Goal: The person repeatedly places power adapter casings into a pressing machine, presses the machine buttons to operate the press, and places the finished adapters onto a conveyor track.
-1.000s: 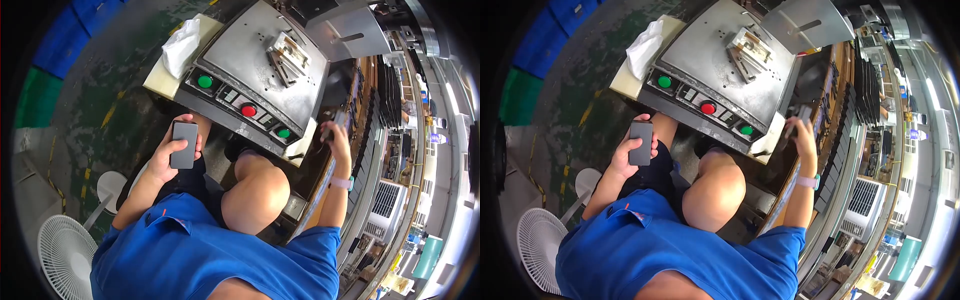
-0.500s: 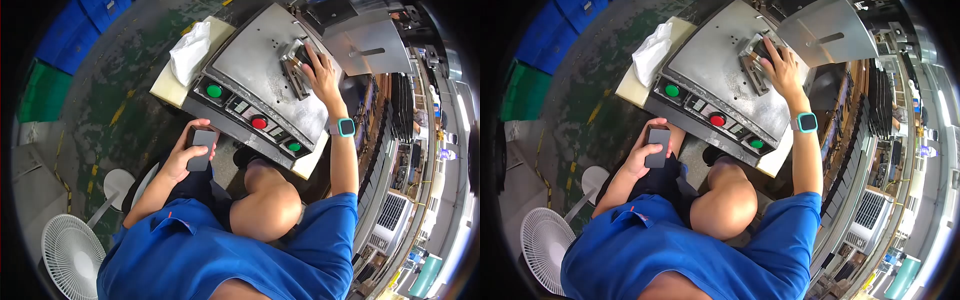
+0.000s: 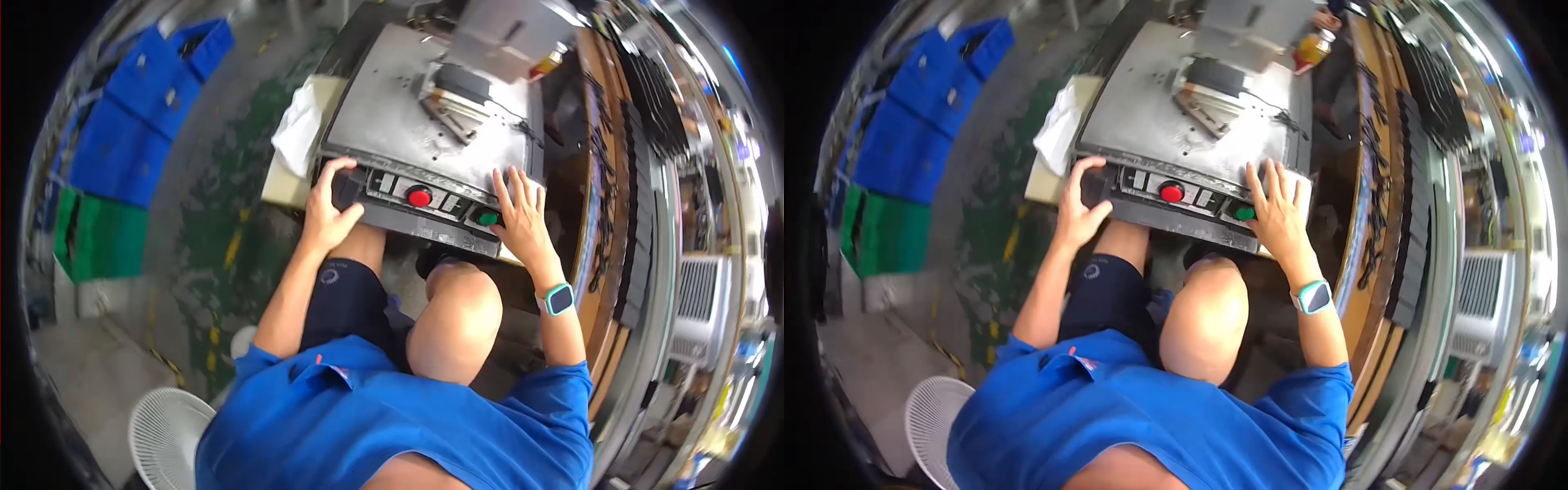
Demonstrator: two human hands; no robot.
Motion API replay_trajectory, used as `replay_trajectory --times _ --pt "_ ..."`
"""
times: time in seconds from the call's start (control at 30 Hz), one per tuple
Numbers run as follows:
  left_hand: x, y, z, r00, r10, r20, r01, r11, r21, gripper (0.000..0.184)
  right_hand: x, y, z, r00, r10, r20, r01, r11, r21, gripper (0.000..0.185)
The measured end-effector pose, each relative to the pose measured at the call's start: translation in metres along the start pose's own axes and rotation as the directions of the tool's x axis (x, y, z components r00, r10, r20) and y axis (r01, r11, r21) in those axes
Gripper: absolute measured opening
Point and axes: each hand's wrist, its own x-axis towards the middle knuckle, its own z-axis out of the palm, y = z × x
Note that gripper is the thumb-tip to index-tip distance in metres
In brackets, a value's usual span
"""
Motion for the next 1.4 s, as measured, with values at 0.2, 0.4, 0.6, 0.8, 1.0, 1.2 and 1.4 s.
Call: replay_trajectory --times 0.2,0.4,0.6,0.8,1.0,1.2,1.4 --pt "0.043 0.123 0.072 0.978 0.036 0.205 0.078 0.851 -0.520 0.058 0.016 -0.062 -0.055 0.924 -0.106 -0.368 0.374 0.049 0.926 0.083" --pt "0.030 0.177 0.092 0.856 0.053 0.515 0.090 0.965 -0.248 0.065 -0.061 0.016 -0.098 0.967 0.256 0.015 0.047 -0.234 0.971 0.049" --pt "-0.062 0.199 0.086 0.542 0.290 0.789 -0.477 0.879 0.004 0.053 -0.271 0.195 -0.139 0.403 0.736 -0.543 -0.707 0.627 0.326 0.045" --pt "-0.061 0.195 0.095 0.602 0.331 0.727 -0.459 0.888 -0.024 0.037 -0.491 0.285 -0.068 -0.042 0.882 -0.470 -0.999 -0.046 0.002 0.047" --pt "-0.062 0.206 0.099 0.607 0.303 0.735 -0.454 0.891 0.008 0.036 -0.572 0.317 -0.023 -0.221 0.974 -0.041 -0.975 -0.220 0.029 0.080" --pt "-0.066 0.208 0.099 0.658 0.267 0.704 -0.396 0.918 0.022 0.036 -0.595 0.349 -0.032 -0.083 0.987 0.140 -0.995 -0.074 -0.074 0.073" --pt "-0.068 0.208 0.102 0.665 0.271 0.696 -0.412 0.911 0.038 0.036 -0.577 0.266 -0.058 -0.183 0.982 -0.040 -0.978 -0.186 -0.099 0.059"
